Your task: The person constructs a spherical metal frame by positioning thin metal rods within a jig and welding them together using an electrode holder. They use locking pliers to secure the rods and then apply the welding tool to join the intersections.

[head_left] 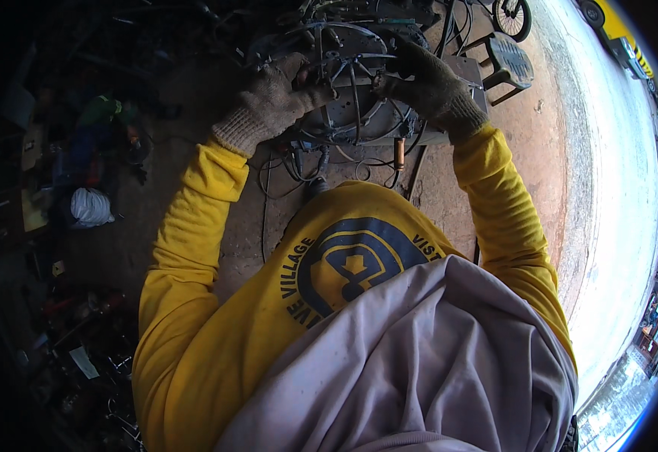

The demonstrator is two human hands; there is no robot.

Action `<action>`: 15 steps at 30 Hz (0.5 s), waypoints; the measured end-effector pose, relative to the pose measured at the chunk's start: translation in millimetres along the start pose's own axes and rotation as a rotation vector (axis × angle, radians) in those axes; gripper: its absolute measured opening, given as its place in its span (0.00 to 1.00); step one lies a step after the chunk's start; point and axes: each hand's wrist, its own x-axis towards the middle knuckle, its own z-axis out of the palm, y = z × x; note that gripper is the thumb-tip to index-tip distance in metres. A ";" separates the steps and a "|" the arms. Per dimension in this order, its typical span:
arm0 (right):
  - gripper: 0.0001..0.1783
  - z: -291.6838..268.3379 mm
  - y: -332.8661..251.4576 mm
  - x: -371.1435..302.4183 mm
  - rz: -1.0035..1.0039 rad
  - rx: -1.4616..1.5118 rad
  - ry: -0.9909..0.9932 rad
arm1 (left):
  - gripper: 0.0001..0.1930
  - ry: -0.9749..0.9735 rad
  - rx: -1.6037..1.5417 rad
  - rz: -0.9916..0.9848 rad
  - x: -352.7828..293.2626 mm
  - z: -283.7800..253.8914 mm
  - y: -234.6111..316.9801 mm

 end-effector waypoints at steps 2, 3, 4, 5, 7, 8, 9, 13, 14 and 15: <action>0.41 -0.6 -6.1 2.4 0.077 -0.014 -0.064 | 0.22 0.001 -0.049 0.014 -3.5 -0.7 0.9; 0.40 -2.4 -5.7 3.6 0.122 -0.065 -0.082 | 0.22 -0.006 -0.028 -0.006 -4.3 -4.0 12.0; 0.40 -3.1 -5.2 4.2 0.167 -0.115 -0.099 | 0.22 -0.014 -0.007 -0.026 -4.7 -5.6 17.5; 0.40 -2.2 -6.2 2.4 0.171 -0.113 -0.100 | 0.22 -0.017 -0.008 -0.028 -4.6 -4.8 15.6; 0.40 -0.7 -10.7 -1.1 0.168 -0.184 -0.036 | 0.20 -0.024 0.018 -0.047 -4.3 -4.6 13.9; 0.40 -1.1 -9.3 0.1 0.169 -0.184 -0.038 | 0.20 -0.023 0.017 -0.049 -4.1 -5.7 16.0; 0.40 -2.1 -6.3 0.4 0.145 -0.164 -0.039 | 0.22 -0.051 -0.032 -0.100 -3.1 -7.7 23.9; 0.30 -3.7 -15.2 -0.9 0.026 -0.148 0.034 | 0.19 -0.078 -0.088 -0.110 -0.6 -7.3 18.6; 0.30 -4.7 -19.9 -0.5 0.026 -0.149 0.032 | 0.19 -0.077 -0.090 -0.111 -1.6 -8.6 18.9; 0.29 -5.5 -24.1 -1.0 0.002 -0.175 0.016 | 0.20 -0.089 -0.091 -0.106 -3.5 -9.3 20.1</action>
